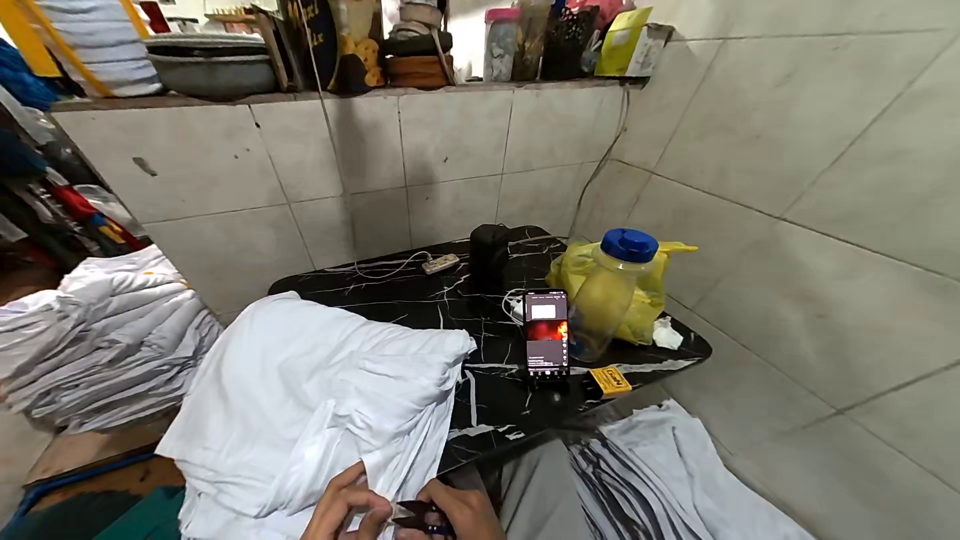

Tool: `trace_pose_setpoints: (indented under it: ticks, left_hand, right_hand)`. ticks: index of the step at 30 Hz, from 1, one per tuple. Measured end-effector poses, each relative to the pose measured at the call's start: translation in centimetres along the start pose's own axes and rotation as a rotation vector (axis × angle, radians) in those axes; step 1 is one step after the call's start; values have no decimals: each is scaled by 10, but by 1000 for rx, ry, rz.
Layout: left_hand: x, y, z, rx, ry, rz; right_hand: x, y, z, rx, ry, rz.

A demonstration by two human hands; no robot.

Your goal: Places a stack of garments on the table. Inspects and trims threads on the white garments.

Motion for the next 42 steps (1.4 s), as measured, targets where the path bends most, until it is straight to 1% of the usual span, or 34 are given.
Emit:
trace_pose_setpoints:
  ticks: [3, 6, 8, 12, 14, 16, 17, 19, 21, 22, 23, 24, 26, 27, 28, 30, 32, 34, 39, 42]
  left_hand:
    - [-2, 1, 4, 51, 4, 10]
    - [-4, -1, 8, 96, 25, 9]
    - [-4, -2, 8, 99, 35, -3]
    - [-3, -1, 6, 100, 42, 11]
    - [-3, 0, 5, 109, 26, 19]
    - [-3, -1, 7, 116, 10, 12]
    - [-3, -1, 8, 115, 0, 0]
    - [-3, -4, 13, 83, -41, -43]
    - [-6, -5, 15, 31, -54, -98]
    - [-7, -5, 14, 30, -32, -110]
    - [-7, -6, 10, 62, 16, -108]
    - [-7, -6, 6, 131, 95, -89]
    - [-11, -8, 2, 374, 246, -84]
    - [-14, -9, 2, 465, 271, -85]
    - [-18, -8, 2, 484, 282, -68]
    - [-19, -6, 2, 389, 295, -21]
    - [-16, -5, 4, 282, 289, -30]
    - [-13, -4, 10, 214, 324, -18]
    - [-5, -10, 24, 61, 462, 158]
    - [-3, -14, 27, 39, 493, 247]
  right_hand:
    - [-1, 0, 1, -13, 16, -17]
    - [3, 2, 5, -76, -22, -67]
    - [5, 3, 7, -113, -50, -101]
    - [8, 2, 8, -119, -121, -147]
    - [6, 1, 8, -222, -99, -103]
    - [6, 1, 6, -339, 10, 2]
    - [8, 2, 7, -369, 64, 57]
    - [12, 4, 10, -346, 97, 124]
    - [12, 6, 16, -309, 106, 152]
    - [11, 6, 18, -306, 119, 157]
    - [10, 6, 19, -308, 145, 165]
    - [6, 6, 19, -308, 189, 186]
    - [-4, 4, 20, -301, 336, 234]
    - [-8, 3, 19, -285, 423, 260]
    - [-10, 2, 17, -265, 507, 271]
    - [-12, 1, 14, -248, 659, 280]
    - [-14, -3, 14, -230, 793, 325]
    - [-17, -6, 16, -208, 881, 367]
    - [-19, -8, 17, -188, 906, 401]
    - [-19, -9, 16, -198, 870, 393]
Point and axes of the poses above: each hand's wrist, its own y-axis towards the middle knuckle, its own z-axis out of the palm, x = y × z, the point moved 4 cm from there along y, towards the middle knuckle
